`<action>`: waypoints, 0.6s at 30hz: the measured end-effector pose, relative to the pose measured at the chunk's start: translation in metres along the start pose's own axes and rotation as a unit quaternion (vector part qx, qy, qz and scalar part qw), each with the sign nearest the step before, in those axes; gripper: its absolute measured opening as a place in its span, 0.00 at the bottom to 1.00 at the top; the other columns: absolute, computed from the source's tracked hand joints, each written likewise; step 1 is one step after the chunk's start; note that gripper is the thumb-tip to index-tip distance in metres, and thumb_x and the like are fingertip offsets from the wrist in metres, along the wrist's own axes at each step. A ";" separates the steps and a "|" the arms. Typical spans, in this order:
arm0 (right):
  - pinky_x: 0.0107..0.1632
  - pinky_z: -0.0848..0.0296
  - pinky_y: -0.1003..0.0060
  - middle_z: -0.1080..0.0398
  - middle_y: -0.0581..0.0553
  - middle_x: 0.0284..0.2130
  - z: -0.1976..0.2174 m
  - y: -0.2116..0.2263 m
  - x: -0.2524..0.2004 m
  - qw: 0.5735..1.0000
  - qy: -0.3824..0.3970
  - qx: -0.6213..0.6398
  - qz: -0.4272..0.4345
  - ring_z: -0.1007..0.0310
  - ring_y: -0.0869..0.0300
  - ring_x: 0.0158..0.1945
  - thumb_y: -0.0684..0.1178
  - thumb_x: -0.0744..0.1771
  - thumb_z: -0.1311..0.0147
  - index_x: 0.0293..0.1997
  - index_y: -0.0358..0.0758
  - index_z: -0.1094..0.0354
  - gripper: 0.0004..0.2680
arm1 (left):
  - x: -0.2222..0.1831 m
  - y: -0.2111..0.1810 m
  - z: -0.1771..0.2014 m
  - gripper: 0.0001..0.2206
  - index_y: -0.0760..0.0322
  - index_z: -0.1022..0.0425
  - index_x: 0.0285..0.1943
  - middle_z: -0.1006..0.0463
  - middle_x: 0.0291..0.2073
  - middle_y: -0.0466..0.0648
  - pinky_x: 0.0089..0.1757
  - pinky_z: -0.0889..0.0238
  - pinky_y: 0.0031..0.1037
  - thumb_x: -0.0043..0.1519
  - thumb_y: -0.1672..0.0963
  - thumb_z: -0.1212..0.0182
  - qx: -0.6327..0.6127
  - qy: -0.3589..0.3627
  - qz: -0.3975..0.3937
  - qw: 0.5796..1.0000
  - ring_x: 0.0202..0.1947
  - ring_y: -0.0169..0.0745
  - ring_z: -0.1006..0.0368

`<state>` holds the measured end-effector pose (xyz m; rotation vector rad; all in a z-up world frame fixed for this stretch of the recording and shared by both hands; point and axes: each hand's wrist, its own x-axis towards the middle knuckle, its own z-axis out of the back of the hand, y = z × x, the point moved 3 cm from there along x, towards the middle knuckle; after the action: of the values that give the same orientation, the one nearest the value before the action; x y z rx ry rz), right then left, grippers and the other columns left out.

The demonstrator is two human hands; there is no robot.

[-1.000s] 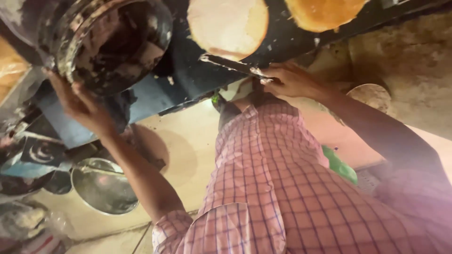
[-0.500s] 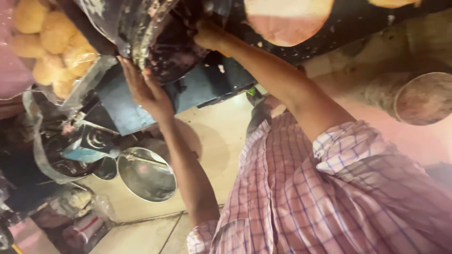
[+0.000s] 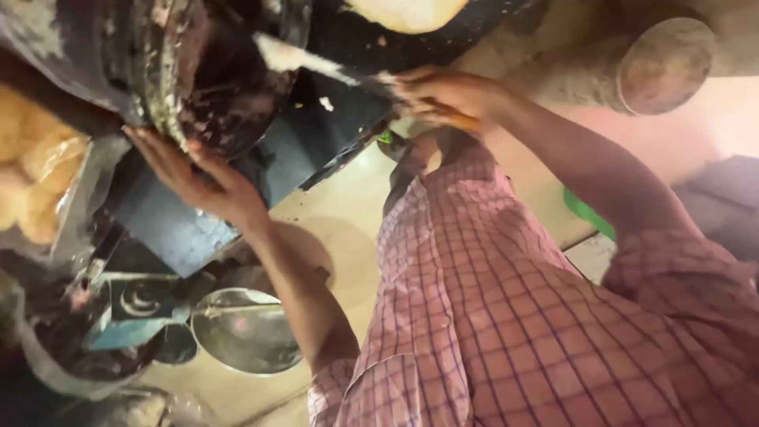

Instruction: The person spreads cream onto a bun, cuts it into pieces, and applies more cream to the cut sides before setting them aside.

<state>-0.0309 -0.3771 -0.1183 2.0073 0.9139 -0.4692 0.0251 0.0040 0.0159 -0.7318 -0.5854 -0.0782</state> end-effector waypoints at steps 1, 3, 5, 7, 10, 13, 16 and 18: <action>0.32 0.35 0.74 0.37 0.52 0.30 0.019 0.002 -0.016 1.000 -0.014 -0.008 0.011 0.38 0.70 0.29 0.49 0.72 0.44 0.58 0.40 0.33 0.10 | 0.002 -0.001 0.000 0.21 0.61 0.42 0.80 0.43 0.79 0.54 0.73 0.44 0.45 0.80 0.51 0.52 0.005 -0.001 -0.003 1.000 0.78 0.54 0.45; 0.38 0.33 0.65 0.33 0.44 0.38 0.055 0.020 -0.059 0.911 -0.105 -0.328 0.226 0.34 0.58 0.37 0.47 0.72 0.42 0.58 0.37 0.34 0.10 | 0.003 -0.004 0.001 0.21 0.62 0.41 0.80 0.42 0.78 0.54 0.72 0.42 0.44 0.80 0.51 0.52 0.019 -0.002 -0.005 1.000 0.77 0.54 0.43; 0.47 0.26 0.55 0.29 0.37 0.46 0.073 0.031 -0.105 0.664 -0.205 -0.623 0.360 0.25 0.45 0.46 0.44 0.70 0.41 0.57 0.38 0.30 0.10 | 0.003 -0.006 0.002 0.21 0.62 0.41 0.80 0.41 0.78 0.54 0.72 0.43 0.44 0.80 0.52 0.51 0.020 0.000 -0.009 1.000 0.77 0.54 0.43; 0.43 0.27 0.49 0.28 0.33 0.48 0.086 0.029 -0.125 0.609 -0.304 -0.674 0.288 0.25 0.40 0.43 0.43 0.66 0.40 0.55 0.38 0.25 0.12 | 0.005 -0.009 0.001 0.21 0.63 0.40 0.80 0.40 0.78 0.54 0.73 0.44 0.44 0.80 0.52 0.51 0.011 -0.006 -0.014 1.000 0.77 0.55 0.43; 0.47 0.25 0.50 0.28 0.34 0.48 0.078 0.015 -0.108 0.593 -0.338 -0.664 0.305 0.24 0.41 0.46 0.40 0.66 0.45 0.67 0.34 0.30 0.20 | 0.004 -0.012 -0.002 0.21 0.64 0.40 0.79 0.40 0.78 0.54 0.72 0.45 0.44 0.80 0.53 0.52 0.006 -0.013 -0.018 1.000 0.77 0.55 0.43; 0.43 0.25 0.49 0.29 0.35 0.47 0.053 0.003 -0.094 0.598 -0.297 -0.691 0.276 0.24 0.42 0.42 0.45 0.66 0.42 0.61 0.46 0.29 0.16 | 0.006 -0.010 -0.002 0.20 0.65 0.40 0.79 0.39 0.77 0.55 0.72 0.46 0.44 0.79 0.53 0.52 0.036 -0.019 -0.037 0.999 0.77 0.56 0.43; 0.41 0.24 0.49 0.30 0.34 0.51 0.043 0.019 -0.090 0.504 -0.315 -0.750 0.289 0.24 0.42 0.40 0.45 0.64 0.43 0.65 0.47 0.32 0.19 | 0.008 -0.005 -0.005 0.19 0.65 0.40 0.78 0.39 0.77 0.55 0.72 0.45 0.44 0.80 0.54 0.52 0.032 -0.028 -0.051 0.998 0.78 0.57 0.42; 0.42 0.23 0.49 0.31 0.40 0.47 0.053 0.043 -0.087 0.365 -0.356 -0.799 0.319 0.22 0.45 0.47 0.50 0.63 0.42 0.62 0.52 0.32 0.19 | 0.005 -0.004 -0.004 0.20 0.67 0.41 0.79 0.40 0.77 0.58 0.72 0.47 0.45 0.80 0.54 0.53 0.043 -0.016 -0.020 0.999 0.79 0.61 0.44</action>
<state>-0.0555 -0.4745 -0.0704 0.0010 -0.2517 0.1495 0.0296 -0.0011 0.0187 -0.6386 -0.6315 -0.0784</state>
